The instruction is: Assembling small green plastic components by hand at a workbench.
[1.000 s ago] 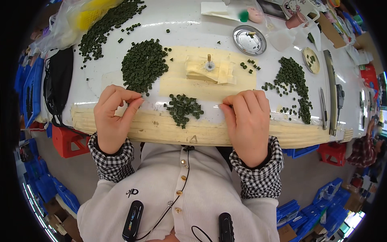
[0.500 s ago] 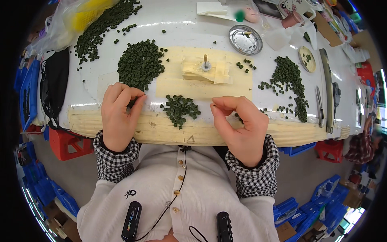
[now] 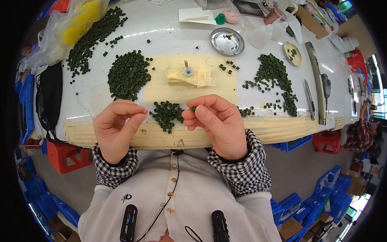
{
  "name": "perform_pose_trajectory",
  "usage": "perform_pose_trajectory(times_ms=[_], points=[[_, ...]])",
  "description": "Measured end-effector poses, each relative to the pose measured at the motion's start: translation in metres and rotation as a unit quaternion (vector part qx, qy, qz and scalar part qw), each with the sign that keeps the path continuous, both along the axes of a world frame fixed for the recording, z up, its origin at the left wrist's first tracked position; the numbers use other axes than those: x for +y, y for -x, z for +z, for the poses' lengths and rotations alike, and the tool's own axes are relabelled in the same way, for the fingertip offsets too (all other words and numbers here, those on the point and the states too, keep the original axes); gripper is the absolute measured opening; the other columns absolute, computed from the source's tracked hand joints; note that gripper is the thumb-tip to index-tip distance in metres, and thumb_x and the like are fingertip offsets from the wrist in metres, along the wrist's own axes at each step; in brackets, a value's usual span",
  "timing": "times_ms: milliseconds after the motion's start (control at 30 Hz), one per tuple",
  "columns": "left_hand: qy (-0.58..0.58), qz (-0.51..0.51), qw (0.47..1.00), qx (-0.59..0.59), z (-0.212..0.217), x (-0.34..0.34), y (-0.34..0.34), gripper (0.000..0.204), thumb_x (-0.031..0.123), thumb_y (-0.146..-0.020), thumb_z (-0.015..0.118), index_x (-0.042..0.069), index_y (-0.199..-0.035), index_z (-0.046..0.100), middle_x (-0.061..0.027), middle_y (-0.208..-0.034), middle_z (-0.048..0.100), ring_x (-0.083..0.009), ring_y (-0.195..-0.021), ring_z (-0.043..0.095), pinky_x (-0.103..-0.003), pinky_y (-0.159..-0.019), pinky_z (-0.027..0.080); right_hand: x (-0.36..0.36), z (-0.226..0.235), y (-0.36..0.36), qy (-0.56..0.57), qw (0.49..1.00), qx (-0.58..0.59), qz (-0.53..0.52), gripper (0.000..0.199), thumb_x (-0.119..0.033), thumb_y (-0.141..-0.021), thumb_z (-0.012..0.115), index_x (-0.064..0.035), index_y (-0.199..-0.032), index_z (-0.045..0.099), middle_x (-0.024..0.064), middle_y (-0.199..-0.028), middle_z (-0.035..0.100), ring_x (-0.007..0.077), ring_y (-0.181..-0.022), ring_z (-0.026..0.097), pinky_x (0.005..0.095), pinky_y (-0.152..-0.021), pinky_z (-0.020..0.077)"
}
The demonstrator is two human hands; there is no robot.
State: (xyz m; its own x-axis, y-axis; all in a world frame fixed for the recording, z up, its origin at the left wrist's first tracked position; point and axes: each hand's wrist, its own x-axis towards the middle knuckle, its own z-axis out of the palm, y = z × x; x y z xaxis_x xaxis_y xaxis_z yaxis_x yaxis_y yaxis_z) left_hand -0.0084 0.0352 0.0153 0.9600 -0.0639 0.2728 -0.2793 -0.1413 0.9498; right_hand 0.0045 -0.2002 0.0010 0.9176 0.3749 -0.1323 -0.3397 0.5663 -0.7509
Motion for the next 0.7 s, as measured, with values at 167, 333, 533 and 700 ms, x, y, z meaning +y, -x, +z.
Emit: perform_pose_trajectory(times_ms=[167, 333, 533, 700], points=[[0.255, -0.102, 0.944, 0.181, -0.001, -0.016, -0.008, 0.014, 0.001, -0.091, 0.062, -0.004, -0.104, 0.065, -0.0144, -0.095, 0.07, -0.0123, -0.08, 0.066, -0.024, -0.073, 0.055, 0.007, -0.001, 0.0, 0.027, 0.999, -0.035, -0.005, 0.018, -0.007, -0.095, 0.058, 0.0015, -0.11, 0.06, 0.0134, -0.098, 0.07, 0.0168, -0.084, 0.067, 0.0301, -0.075, 0.0545], [0.278, -0.112, 0.927, 0.228, -0.004, -0.024, -0.014, 0.021, 0.002, -0.092, 0.062, -0.004, -0.112, 0.064, -0.0144, -0.098, 0.07, -0.0122, -0.082, 0.066, -0.025, -0.075, 0.055, 0.012, 0.006, -0.003, 0.074, 0.993, -0.084, -0.031, 0.017, 0.001, -0.091, 0.06, 0.0037, -0.108, 0.06, 0.0138, -0.099, 0.069, 0.017, -0.092, 0.067, 0.0297, -0.085, 0.0551], [0.283, -0.123, 0.931, 0.195, -0.012, -0.021, -0.014, 0.02, 0.001, -0.092, 0.061, -0.003, -0.112, 0.064, -0.013, -0.101, 0.07, -0.012, -0.086, 0.066, -0.025, -0.079, 0.055, 0.022, 0.01, -0.003, 0.14, 0.975, -0.155, -0.077, 0.02, 0.007, -0.088, 0.062, 0.0054, -0.107, 0.061, 0.0127, -0.1, 0.069, 0.0158, -0.093, 0.066, 0.0288, -0.087, 0.0536], [0.308, -0.105, 0.922, 0.209, -0.006, -0.025, -0.014, 0.018, 0.003, -0.092, 0.061, -0.002, -0.109, 0.064, -0.0117, -0.102, 0.07, -0.0116, -0.087, 0.065, -0.025, -0.077, 0.054, 0.024, 0.009, -0.005, 0.2, 0.951, -0.22, -0.083, 0.019, 0.008, -0.086, 0.063, 0.0057, -0.105, 0.063, 0.0122, -0.1, 0.069, 0.0159, -0.095, 0.066, 0.0289, -0.087, 0.0521]])
